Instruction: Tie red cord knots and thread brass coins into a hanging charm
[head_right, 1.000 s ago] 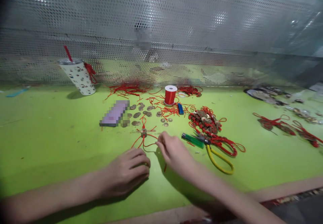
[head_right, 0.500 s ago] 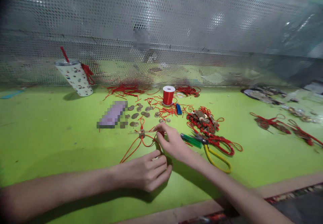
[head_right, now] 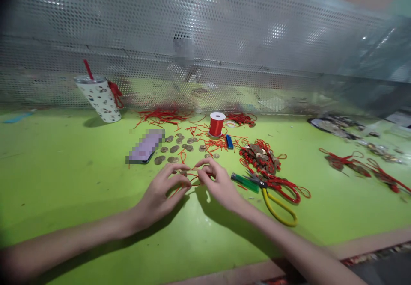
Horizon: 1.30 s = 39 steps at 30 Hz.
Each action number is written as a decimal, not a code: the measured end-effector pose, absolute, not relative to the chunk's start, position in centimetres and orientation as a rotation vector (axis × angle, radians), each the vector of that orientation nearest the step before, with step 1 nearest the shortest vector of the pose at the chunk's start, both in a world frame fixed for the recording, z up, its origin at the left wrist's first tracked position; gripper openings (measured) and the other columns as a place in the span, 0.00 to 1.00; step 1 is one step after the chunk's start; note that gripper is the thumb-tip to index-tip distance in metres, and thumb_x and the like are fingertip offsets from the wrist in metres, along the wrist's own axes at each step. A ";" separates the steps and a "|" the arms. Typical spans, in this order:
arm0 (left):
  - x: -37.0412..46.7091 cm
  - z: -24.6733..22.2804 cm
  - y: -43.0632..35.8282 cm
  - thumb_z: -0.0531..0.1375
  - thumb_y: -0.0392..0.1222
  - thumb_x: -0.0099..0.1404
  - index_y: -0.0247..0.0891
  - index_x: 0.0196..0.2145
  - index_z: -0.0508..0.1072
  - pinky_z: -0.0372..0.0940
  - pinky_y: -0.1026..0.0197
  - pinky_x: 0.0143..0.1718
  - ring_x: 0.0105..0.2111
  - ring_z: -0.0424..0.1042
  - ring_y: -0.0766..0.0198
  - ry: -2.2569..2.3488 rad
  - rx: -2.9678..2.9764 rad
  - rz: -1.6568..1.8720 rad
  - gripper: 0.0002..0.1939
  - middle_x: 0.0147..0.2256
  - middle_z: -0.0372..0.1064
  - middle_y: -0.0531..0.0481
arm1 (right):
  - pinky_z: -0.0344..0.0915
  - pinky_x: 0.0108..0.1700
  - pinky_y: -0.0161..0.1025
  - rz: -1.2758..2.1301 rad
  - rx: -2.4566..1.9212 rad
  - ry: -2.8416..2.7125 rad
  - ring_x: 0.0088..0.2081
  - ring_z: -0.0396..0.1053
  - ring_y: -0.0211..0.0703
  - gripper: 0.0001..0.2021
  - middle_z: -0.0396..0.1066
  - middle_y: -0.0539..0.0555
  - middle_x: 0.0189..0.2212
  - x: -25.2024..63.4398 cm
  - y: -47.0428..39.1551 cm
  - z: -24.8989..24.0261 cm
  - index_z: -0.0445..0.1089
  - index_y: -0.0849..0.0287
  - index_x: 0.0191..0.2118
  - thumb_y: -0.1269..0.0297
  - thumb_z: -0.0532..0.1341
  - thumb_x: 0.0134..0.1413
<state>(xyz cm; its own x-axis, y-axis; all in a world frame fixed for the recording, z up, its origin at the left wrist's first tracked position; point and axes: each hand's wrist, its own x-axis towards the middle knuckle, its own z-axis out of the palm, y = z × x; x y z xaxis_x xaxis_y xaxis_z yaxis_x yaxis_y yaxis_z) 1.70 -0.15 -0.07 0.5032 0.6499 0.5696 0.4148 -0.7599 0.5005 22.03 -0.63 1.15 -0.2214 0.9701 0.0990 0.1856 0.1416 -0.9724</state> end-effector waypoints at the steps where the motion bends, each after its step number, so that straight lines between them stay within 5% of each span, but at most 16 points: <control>1: 1.6 -0.2 0.0 0.59 0.32 0.68 0.40 0.38 0.73 0.64 0.48 0.52 0.51 0.70 0.54 0.910 2.417 1.097 0.05 0.48 0.72 0.45 | 0.59 0.32 0.37 1.188 -1.140 -1.537 0.29 0.65 0.40 0.10 0.65 0.46 0.25 21.8 -0.5 1.1 0.65 0.55 0.43 0.55 0.59 0.62; 8: 1.7 -0.8 0.3 0.60 0.32 0.68 0.40 0.38 0.73 0.63 0.54 0.46 0.39 0.73 0.60 0.976 2.245 1.048 0.05 0.37 0.77 0.54 | 0.64 0.36 0.40 1.311 -1.106 -1.496 0.31 0.69 0.41 0.10 0.71 0.48 0.27 21.6 -0.4 0.4 0.66 0.55 0.41 0.56 0.63 0.60; 17: 1.5 -0.5 0.2 0.60 0.36 0.69 0.40 0.38 0.74 0.64 0.55 0.44 0.38 0.73 0.59 1.001 2.138 1.068 0.02 0.36 0.76 0.52 | 0.67 0.49 0.48 1.277 -1.214 -1.856 0.38 0.78 0.48 0.09 0.81 0.53 0.33 23.3 -0.8 1.7 0.68 0.54 0.44 0.64 0.65 0.58; 28: 1.4 -0.6 0.2 0.58 0.41 0.71 0.39 0.40 0.72 0.69 0.52 0.45 0.43 0.74 0.57 1.048 1.944 1.056 0.05 0.39 0.74 0.47 | 0.65 0.36 0.37 1.327 -1.211 -1.984 0.29 0.71 0.40 0.16 0.77 0.49 0.27 23.2 -0.5 1.2 0.69 0.58 0.50 0.61 0.67 0.57; 34: 1.4 -0.8 0.1 0.58 0.41 0.71 0.39 0.40 0.73 0.72 0.54 0.48 0.43 0.75 0.59 1.032 1.883 1.099 0.06 0.39 0.73 0.47 | 0.60 0.29 0.35 1.109 -1.281 -2.018 0.24 0.66 0.38 0.09 0.73 0.50 0.22 22.3 -0.5 0.8 0.72 0.60 0.32 0.59 0.65 0.58; 39: 1.5 -0.7 0.2 0.57 0.42 0.71 0.39 0.39 0.72 0.72 0.54 0.46 0.42 0.75 0.58 1.033 1.895 1.088 0.06 0.39 0.73 0.47 | 0.63 0.30 0.35 0.915 -1.226 -2.000 0.26 0.71 0.40 0.03 0.77 0.52 0.26 22.0 -0.8 -0.2 0.69 0.58 0.33 0.67 0.61 0.57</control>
<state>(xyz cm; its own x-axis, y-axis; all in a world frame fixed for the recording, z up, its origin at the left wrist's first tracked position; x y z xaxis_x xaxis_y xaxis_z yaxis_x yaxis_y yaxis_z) 1.52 0.16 -0.75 0.3262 0.8844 0.3338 0.2881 -0.4293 0.8559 22.02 -0.81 -0.21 -0.3823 0.9129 0.1429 0.4888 0.3311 -0.8071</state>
